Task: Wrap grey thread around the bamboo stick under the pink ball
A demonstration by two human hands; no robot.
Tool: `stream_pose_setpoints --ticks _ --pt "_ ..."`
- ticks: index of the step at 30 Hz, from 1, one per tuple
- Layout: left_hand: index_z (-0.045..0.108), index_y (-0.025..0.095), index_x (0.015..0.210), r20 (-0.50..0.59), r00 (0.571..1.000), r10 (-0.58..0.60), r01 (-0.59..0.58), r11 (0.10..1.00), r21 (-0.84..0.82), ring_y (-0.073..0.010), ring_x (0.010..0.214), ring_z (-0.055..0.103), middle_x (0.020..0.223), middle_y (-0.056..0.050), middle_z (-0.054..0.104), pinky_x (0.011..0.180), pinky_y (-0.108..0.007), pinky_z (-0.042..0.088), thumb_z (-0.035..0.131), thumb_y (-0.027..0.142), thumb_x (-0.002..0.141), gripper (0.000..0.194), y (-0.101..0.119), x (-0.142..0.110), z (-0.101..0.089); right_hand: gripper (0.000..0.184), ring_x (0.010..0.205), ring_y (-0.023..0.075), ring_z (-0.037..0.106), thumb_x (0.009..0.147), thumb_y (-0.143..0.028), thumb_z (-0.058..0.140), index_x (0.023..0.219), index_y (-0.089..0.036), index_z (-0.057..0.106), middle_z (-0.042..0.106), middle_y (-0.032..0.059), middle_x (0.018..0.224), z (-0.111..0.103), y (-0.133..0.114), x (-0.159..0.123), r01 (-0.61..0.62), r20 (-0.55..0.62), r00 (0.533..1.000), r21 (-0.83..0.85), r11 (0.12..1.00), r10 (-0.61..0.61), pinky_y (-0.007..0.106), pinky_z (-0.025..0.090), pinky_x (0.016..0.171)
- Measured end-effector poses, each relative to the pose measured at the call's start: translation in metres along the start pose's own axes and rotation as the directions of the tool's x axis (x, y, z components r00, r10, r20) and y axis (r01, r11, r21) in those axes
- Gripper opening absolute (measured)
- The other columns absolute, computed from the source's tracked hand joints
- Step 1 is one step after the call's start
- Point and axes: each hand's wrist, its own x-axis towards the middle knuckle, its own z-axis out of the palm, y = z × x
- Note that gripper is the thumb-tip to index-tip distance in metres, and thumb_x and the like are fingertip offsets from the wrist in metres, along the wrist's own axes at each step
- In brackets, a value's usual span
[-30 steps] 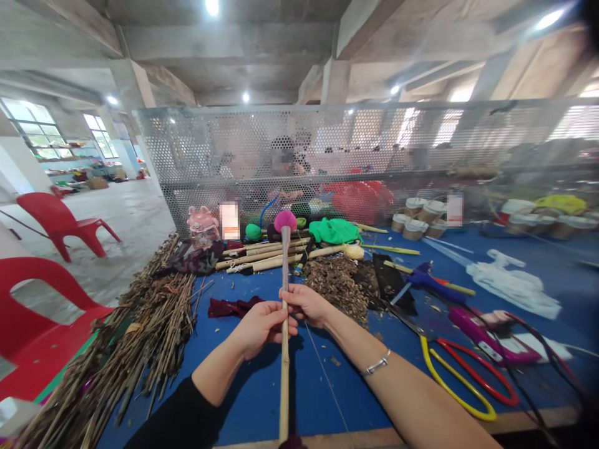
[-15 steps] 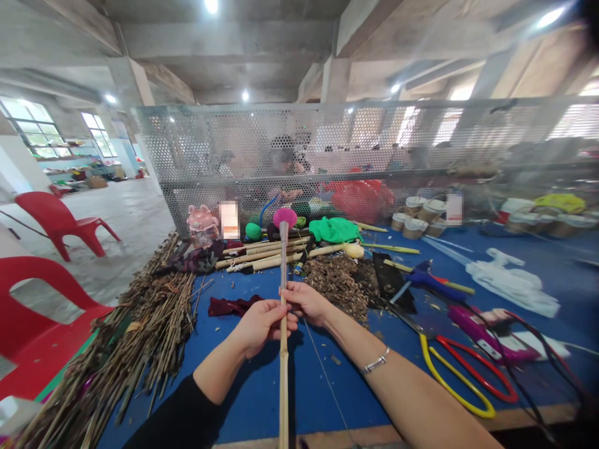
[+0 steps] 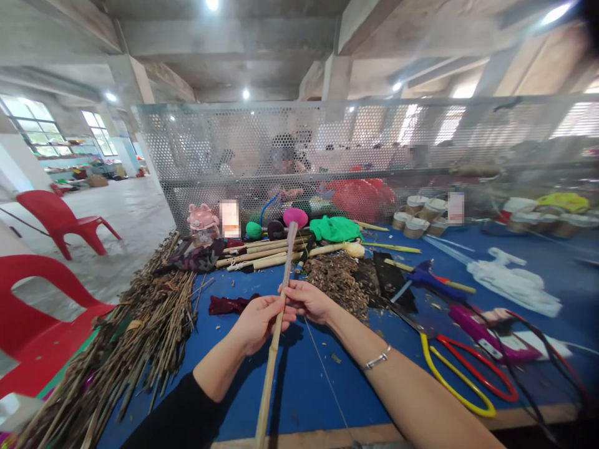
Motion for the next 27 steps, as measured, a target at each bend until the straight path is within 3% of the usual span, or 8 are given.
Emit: stream_pose_setpoints --ticks 3,8,13,16,19,23,27 --pt "0.059 0.012 0.082 -0.003 1.000 -0.017 0.017 0.998 0.057 -0.0109 0.060 0.063 0.075 -0.008 0.068 0.051 -0.018 0.047 0.068 0.040 0.072 0.031 -0.002 0.000 -0.001 0.039 0.033 0.0000 0.023 0.062 -0.044 0.074 0.072 -0.014 0.051 0.048 -0.0075 0.051 -0.001 0.001 0.002 -0.004 -0.024 1.000 -0.049 0.999 0.002 0.019 0.007 0.033" --pt "0.053 0.013 0.070 -0.117 0.985 0.124 -0.082 0.947 0.312 -0.0046 0.037 0.044 0.048 0.005 0.054 0.037 -0.016 0.034 0.079 0.042 0.055 0.042 -0.007 0.006 -0.009 0.042 0.030 0.0013 0.018 0.059 -0.048 0.073 0.066 -0.015 0.048 0.031 -0.0127 0.035 0.003 0.004 0.004 -0.042 -0.163 0.987 -0.215 0.976 0.007 0.020 0.006 0.032" --pt "0.057 0.012 0.073 -0.033 0.998 0.047 -0.040 0.984 0.173 -0.0066 0.046 0.053 0.063 -0.003 0.064 0.044 -0.017 0.040 0.075 0.045 0.060 0.040 -0.006 0.007 -0.008 0.043 0.032 0.0004 0.015 0.058 -0.048 0.074 0.072 -0.015 0.049 0.030 -0.0133 0.039 0.005 -0.001 0.000 -0.096 -0.095 0.991 -0.062 0.993 0.090 0.018 0.005 0.033" --pt "0.059 0.011 0.078 0.022 1.000 0.004 -0.005 0.998 0.066 -0.0082 0.052 0.058 0.070 -0.006 0.066 0.049 -0.018 0.044 0.072 0.043 0.065 0.036 -0.005 0.005 -0.006 0.044 0.033 -0.0008 0.015 0.057 -0.045 0.075 0.076 -0.014 0.050 0.039 -0.0114 0.044 0.005 -0.003 -0.001 -0.127 -0.041 0.991 0.014 0.992 0.127 0.017 0.002 0.034" --pt "0.059 0.012 0.081 -0.003 1.000 -0.018 0.018 0.992 0.126 -0.0095 0.050 0.058 0.068 -0.005 0.065 0.046 -0.019 0.043 0.069 0.046 0.067 0.038 -0.007 0.005 -0.007 0.042 0.031 -0.0009 0.016 0.057 -0.045 0.075 0.068 -0.015 0.047 0.042 -0.0098 0.043 0.004 0.001 0.002 -0.103 -0.101 0.990 -0.046 0.994 0.098 0.018 0.004 0.032" --pt "0.053 0.013 0.070 -0.113 0.990 0.084 -0.045 0.948 0.317 -0.0056 0.037 0.045 0.047 0.005 0.052 0.037 -0.017 0.033 0.077 0.046 0.055 0.043 -0.010 0.008 -0.009 0.037 0.027 0.0014 0.016 0.061 -0.044 0.071 0.064 -0.017 0.047 0.031 -0.0127 0.033 0.002 0.007 0.005 -0.133 -0.199 0.975 -0.190 0.973 0.095 0.019 0.007 0.030" --pt "0.056 0.012 0.072 -0.069 0.997 0.041 -0.026 0.977 0.213 -0.0060 0.041 0.049 0.057 0.000 0.061 0.040 -0.018 0.037 0.077 0.045 0.057 0.041 -0.010 0.010 -0.009 0.038 0.028 0.0006 0.014 0.063 -0.045 0.070 0.065 -0.017 0.044 0.030 -0.0134 0.035 0.004 0.005 0.004 -0.135 -0.176 0.978 -0.114 0.984 0.114 0.018 0.005 0.031"
